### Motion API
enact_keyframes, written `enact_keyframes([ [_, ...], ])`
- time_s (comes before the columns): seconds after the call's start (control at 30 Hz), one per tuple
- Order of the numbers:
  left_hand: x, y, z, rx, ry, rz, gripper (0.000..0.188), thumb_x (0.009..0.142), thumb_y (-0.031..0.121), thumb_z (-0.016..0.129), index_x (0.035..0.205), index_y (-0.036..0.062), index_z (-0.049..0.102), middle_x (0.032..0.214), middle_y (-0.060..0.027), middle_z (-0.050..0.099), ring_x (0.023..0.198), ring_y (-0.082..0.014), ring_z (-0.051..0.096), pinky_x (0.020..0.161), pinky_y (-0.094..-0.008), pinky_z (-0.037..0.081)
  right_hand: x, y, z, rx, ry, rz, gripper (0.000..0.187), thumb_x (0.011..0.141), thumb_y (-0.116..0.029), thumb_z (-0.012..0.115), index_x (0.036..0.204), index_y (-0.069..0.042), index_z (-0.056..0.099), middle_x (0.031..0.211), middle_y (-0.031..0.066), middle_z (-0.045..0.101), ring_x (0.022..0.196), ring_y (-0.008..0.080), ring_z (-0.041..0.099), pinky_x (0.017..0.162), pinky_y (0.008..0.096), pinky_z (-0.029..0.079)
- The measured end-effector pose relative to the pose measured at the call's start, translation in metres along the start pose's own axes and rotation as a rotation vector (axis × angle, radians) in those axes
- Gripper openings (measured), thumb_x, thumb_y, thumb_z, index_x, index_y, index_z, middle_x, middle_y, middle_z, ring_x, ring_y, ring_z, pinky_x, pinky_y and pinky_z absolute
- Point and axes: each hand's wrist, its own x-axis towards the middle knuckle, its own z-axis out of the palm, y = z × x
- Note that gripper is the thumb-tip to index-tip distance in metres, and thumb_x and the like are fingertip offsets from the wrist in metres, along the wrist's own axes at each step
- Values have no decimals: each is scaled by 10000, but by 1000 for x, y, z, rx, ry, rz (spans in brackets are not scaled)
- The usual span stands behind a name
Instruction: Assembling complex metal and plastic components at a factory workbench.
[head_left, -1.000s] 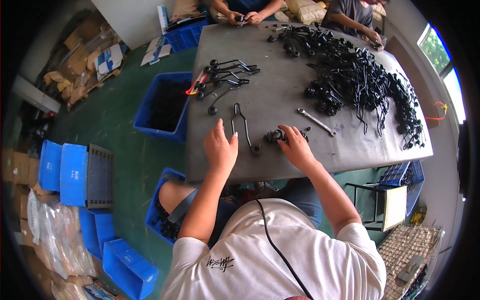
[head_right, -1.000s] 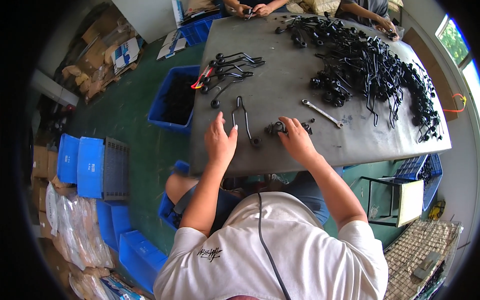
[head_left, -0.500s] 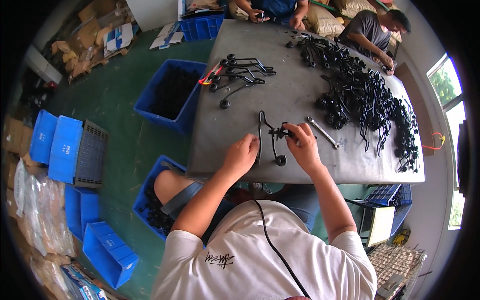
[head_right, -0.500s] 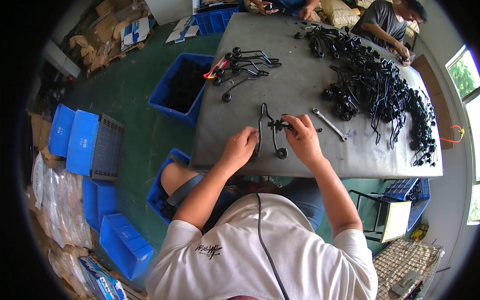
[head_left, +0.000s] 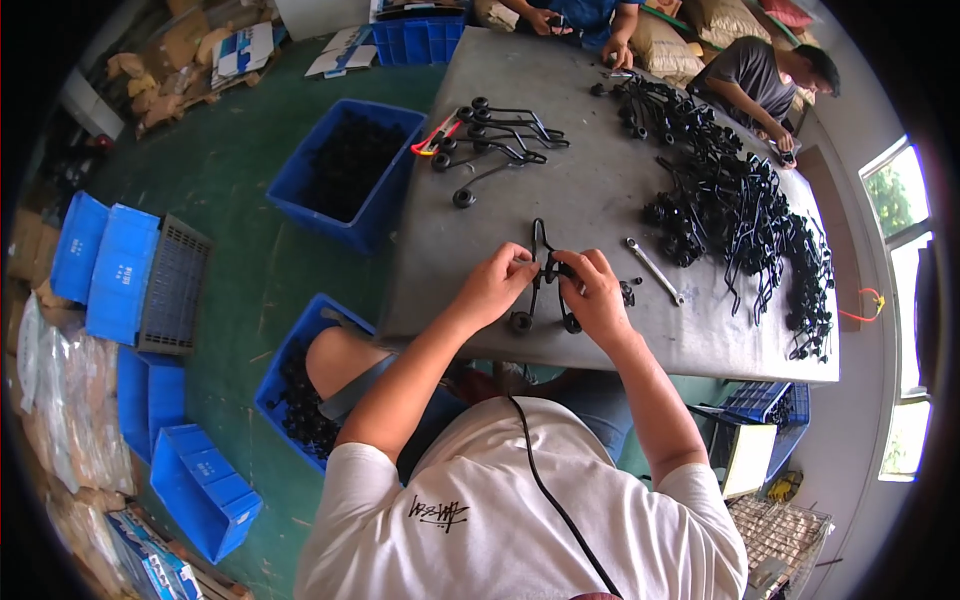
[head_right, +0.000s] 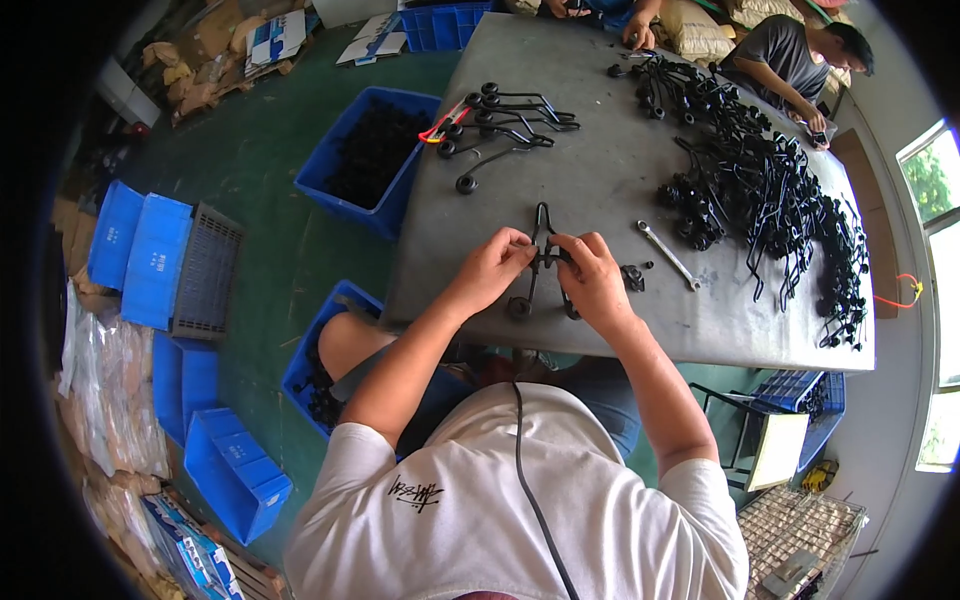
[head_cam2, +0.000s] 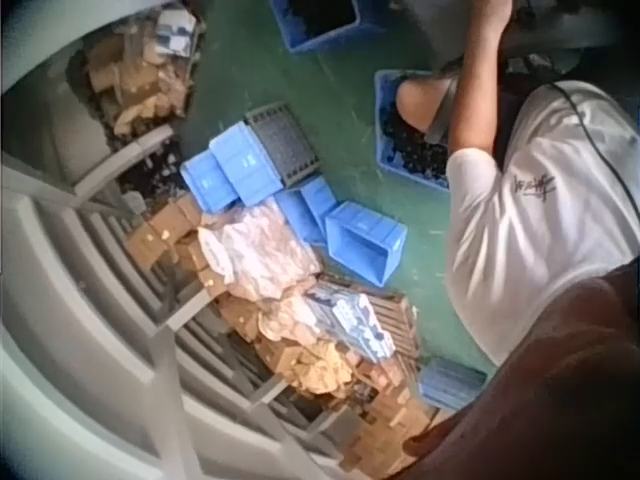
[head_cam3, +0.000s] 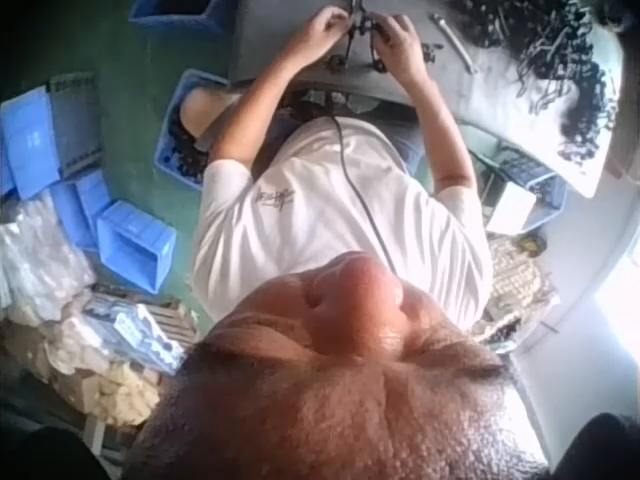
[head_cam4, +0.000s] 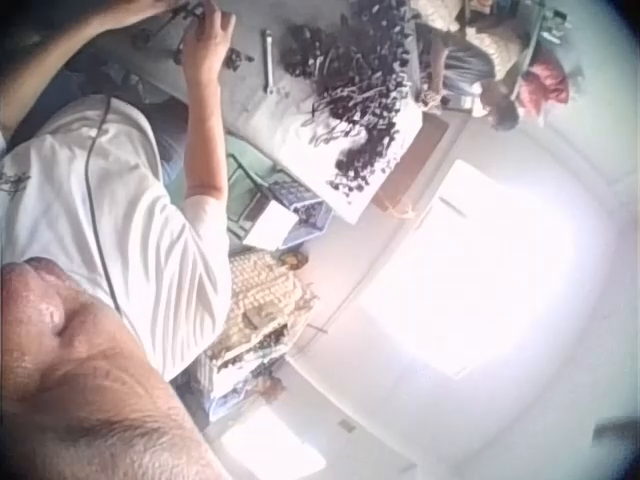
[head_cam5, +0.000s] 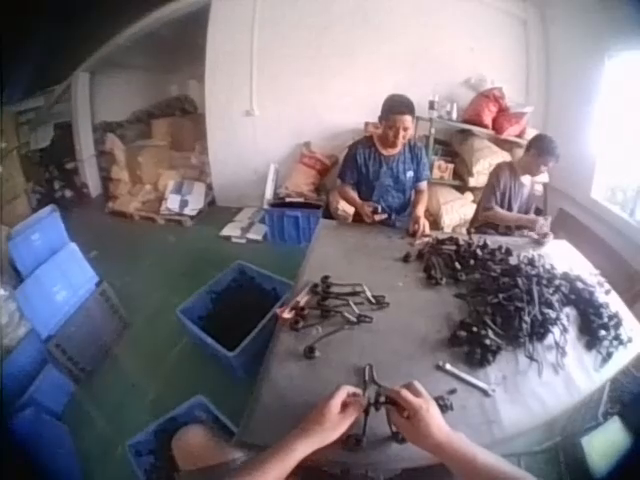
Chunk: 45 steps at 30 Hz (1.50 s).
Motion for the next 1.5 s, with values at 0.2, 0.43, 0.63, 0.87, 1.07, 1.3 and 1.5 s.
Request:
enact_keyframes([
  [0.2, -5, 4, -11, -35, -83, 131, 288, 963, 155, 685, 1201, 42, 570, 977, -64, 682, 866, -133, 644, 783, -297, 527, 3, -5, 0, -22, -49, 14, 387, 839, 3, 634, 1209, -107, 658, 983, 115, 564, 722, 227, 625, 695, 345, 536],
  [0.43, -6, 7, -12, 206, -67, 197, 329, 894, 103, 748, 1163, 43, 569, 1022, -63, 662, 876, -128, 631, 807, -306, 533, 6, -7, 1, -13, -60, 54, 375, 834, -5, 631, 1194, -102, 664, 960, 118, 564, 718, 234, 621, 691, 348, 531],
  [0.63, 4, -6, -22, -60, -102, 135, 346, 837, 118, 780, 1094, 42, 562, 1011, -115, 677, 852, -236, 668, 765, -348, 536, 18, -8, 2, -67, -101, 83, 378, 821, -45, 635, 1194, -101, 665, 935, 127, 571, 764, 258, 615, 732, 374, 522],
  [0.87, 18, 9, -33, 179, -201, 156, 271, 871, 119, 755, 1031, 36, 552, 940, -106, 673, 839, -223, 661, 769, -353, 531, 24, -3, 2, -33, -114, 223, 387, 813, -85, 646, 1199, -100, 680, 937, 126, 583, 825, 267, 623, 788, 375, 524],
  [1.07, 19, 16, -36, 338, -238, 376, 267, 865, 87, 731, 1034, 31, 532, 969, -142, 689, 879, -305, 678, 750, -399, 530, 22, -5, 9, 6, -52, 266, 367, 826, -91, 652, 1191, -98, 690, 952, 121, 589, 818, 252, 626, 794, 361, 527],
  [1.3, 17, 28, -24, 277, -270, 260, 461, 840, 153, 774, 1199, 61, 498, 1013, -172, 687, 942, -361, 678, 818, -428, 535, 2, 3, 21, 128, 121, 220, 337, 875, -91, 679, 1212, -90, 679, 989, 130, 589, 807, 247, 630, 760, 357, 535],
  [1.5, 23, 26, -17, 410, -206, 290, 486, 827, 136, 805, 1239, 73, 555, 950, -106, 670, 828, -235, 649, 782, -366, 539, -20, 13, -5, 162, 112, 271, 381, 884, -131, 692, 1258, -75, 637, 1088, 124, 623, 766, 245, 631, 804, 360, 531],
])
